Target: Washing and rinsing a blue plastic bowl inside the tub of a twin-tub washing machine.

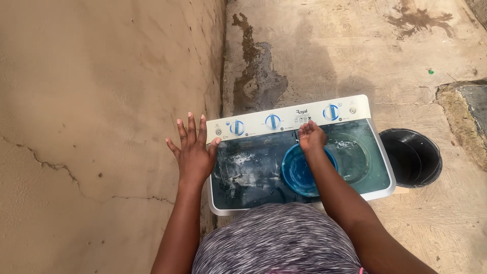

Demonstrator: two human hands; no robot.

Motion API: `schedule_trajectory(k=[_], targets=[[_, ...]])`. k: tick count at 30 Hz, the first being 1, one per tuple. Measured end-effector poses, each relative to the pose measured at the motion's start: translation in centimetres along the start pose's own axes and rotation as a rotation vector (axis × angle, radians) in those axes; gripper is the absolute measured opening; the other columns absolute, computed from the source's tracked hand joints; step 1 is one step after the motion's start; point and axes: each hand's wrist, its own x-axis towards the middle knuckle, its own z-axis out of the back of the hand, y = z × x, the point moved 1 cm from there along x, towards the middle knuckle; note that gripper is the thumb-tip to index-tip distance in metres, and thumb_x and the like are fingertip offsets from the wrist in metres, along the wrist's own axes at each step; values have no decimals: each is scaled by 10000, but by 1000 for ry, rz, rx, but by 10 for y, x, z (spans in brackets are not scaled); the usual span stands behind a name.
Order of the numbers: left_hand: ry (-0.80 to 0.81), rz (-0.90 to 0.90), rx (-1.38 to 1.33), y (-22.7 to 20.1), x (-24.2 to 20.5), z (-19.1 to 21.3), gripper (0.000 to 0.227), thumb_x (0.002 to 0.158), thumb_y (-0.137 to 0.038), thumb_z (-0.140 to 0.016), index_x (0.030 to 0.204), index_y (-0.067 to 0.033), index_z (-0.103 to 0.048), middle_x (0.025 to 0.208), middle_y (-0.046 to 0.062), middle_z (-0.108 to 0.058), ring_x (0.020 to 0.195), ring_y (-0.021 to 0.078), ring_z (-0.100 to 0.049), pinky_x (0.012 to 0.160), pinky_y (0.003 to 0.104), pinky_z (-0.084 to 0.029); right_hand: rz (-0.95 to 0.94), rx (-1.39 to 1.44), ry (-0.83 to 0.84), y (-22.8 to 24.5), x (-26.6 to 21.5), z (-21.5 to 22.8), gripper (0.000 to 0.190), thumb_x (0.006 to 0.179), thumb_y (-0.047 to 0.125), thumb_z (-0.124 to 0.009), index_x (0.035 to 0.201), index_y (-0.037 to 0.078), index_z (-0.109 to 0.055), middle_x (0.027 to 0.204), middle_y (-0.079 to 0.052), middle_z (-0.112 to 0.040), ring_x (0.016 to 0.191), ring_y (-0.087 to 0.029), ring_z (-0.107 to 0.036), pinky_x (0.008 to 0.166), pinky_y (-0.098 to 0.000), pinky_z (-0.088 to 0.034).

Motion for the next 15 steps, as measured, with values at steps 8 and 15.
schedule_trajectory(k=[8,15], targets=[[-4,-6,16,-6,-3,4,734,1005,-618,-382,1625,-237,-286,1721,84,-137,1586,337,-10,1144,746,52,-249,-613,383,-87,-41,-131,480,1045,220,-525,1483,28,-481,1397,-150,-607,1271,-280,-589,1030,-430,-470],[-6,2,-5,-3,-3,-1,716,1016,-599,-427,1621,-236,-307,1718,84,-143,1582,343,-22,1154,742,49,-132,-901,444,-52,-84,-121,450,1022,249,-585,1462,158,-552,1395,-23,-623,1256,-191,-595,978,-382,-465]])
